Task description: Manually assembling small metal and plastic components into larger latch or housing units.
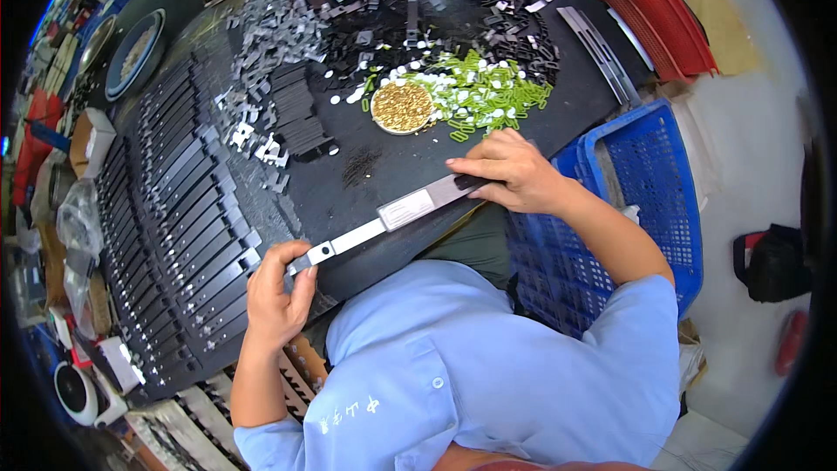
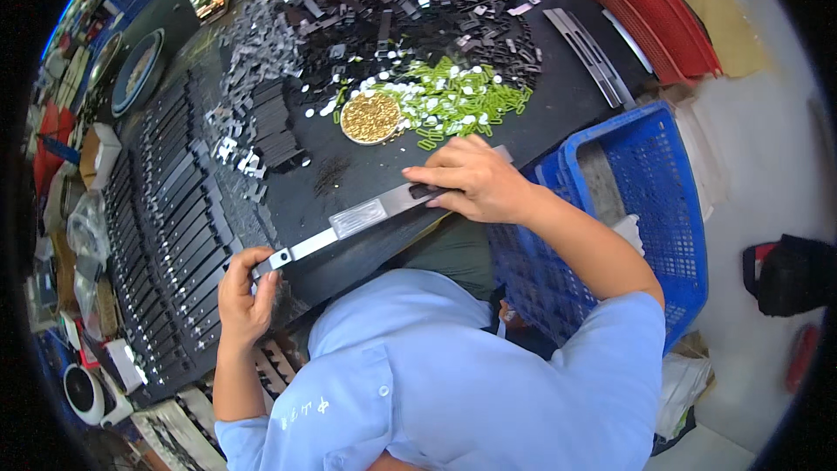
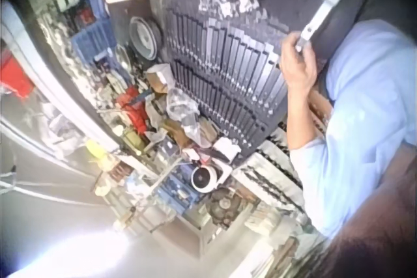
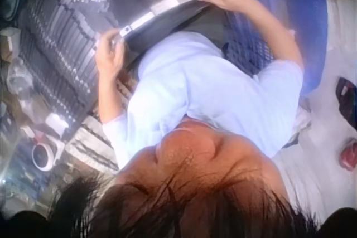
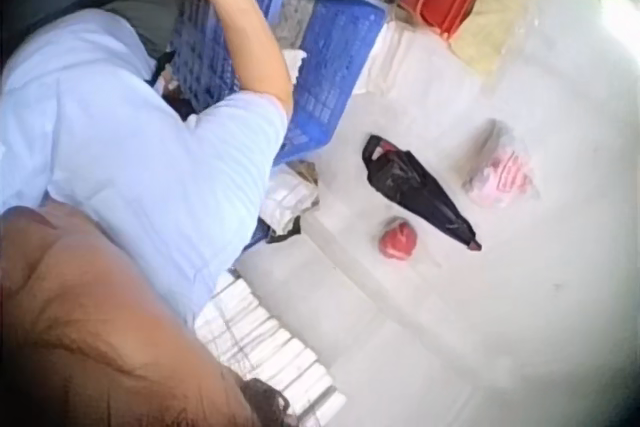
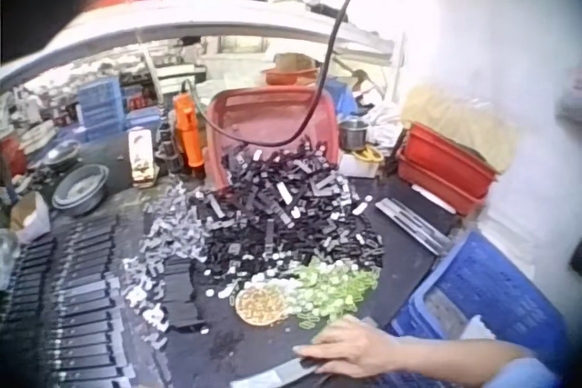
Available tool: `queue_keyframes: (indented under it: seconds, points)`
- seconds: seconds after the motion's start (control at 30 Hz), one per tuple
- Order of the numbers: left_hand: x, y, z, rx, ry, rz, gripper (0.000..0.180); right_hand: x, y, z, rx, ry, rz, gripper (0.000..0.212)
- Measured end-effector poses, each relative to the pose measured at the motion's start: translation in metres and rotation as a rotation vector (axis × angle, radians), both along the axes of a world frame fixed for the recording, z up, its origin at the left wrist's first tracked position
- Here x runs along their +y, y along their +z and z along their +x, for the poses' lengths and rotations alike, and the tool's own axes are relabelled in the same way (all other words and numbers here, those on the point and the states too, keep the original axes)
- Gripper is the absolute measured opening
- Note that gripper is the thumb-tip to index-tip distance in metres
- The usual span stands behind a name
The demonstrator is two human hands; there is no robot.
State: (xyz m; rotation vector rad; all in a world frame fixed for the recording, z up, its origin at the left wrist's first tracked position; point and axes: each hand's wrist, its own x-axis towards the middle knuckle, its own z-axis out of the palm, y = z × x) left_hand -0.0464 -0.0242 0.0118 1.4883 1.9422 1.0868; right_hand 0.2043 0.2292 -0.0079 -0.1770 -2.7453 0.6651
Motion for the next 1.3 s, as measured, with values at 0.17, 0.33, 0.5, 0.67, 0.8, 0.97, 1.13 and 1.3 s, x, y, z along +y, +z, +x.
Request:
queue_keyframes:
  seconds: [0.17, 0.33, 0.5, 0.67, 0.8, 0.97, 1.13, 1.3]
  points:
    - [-0.010, 0.007, -0.009, 0.051, 0.049, -0.085, 0.016, -0.017, -0.009, 0.000, 0.008, 0.016, -0.163, 0.049]
    - [-0.010, 0.019, -0.011, 0.158, 0.003, -0.005, 0.016, -0.027, -0.011, -0.004, 0.021, -0.007, -0.134, 0.049]
    - [-0.006, 0.028, -0.006, 0.170, -0.072, 0.039, 0.019, -0.044, 0.000, -0.028, 0.075, 0.078, -0.157, 0.048]
    - [-0.005, 0.031, 0.007, 0.171, -0.071, 0.005, 0.023, -0.070, 0.009, -0.060, 0.178, 0.194, -0.201, 0.046]
    - [-0.009, 0.023, 0.013, 0.164, -0.139, 0.097, 0.025, -0.071, 0.009, -0.060, 0.148, 0.274, -0.184, 0.045]
    - [-0.004, 0.012, 0.009, 0.127, -0.130, 0.100, 0.028, -0.072, 0.006, -0.065, 0.237, 0.247, -0.240, 0.041]
    - [0.001, -0.023, 0.018, 0.126, -0.160, 0.122, 0.026, -0.081, -0.011, -0.070, 0.224, 0.294, -0.211, 0.041]
    - [-0.004, -0.049, 0.010, 0.068, -0.022, 0.110, 0.021, -0.024, -0.002, -0.030, 0.101, -0.117, 0.015, 0.020]
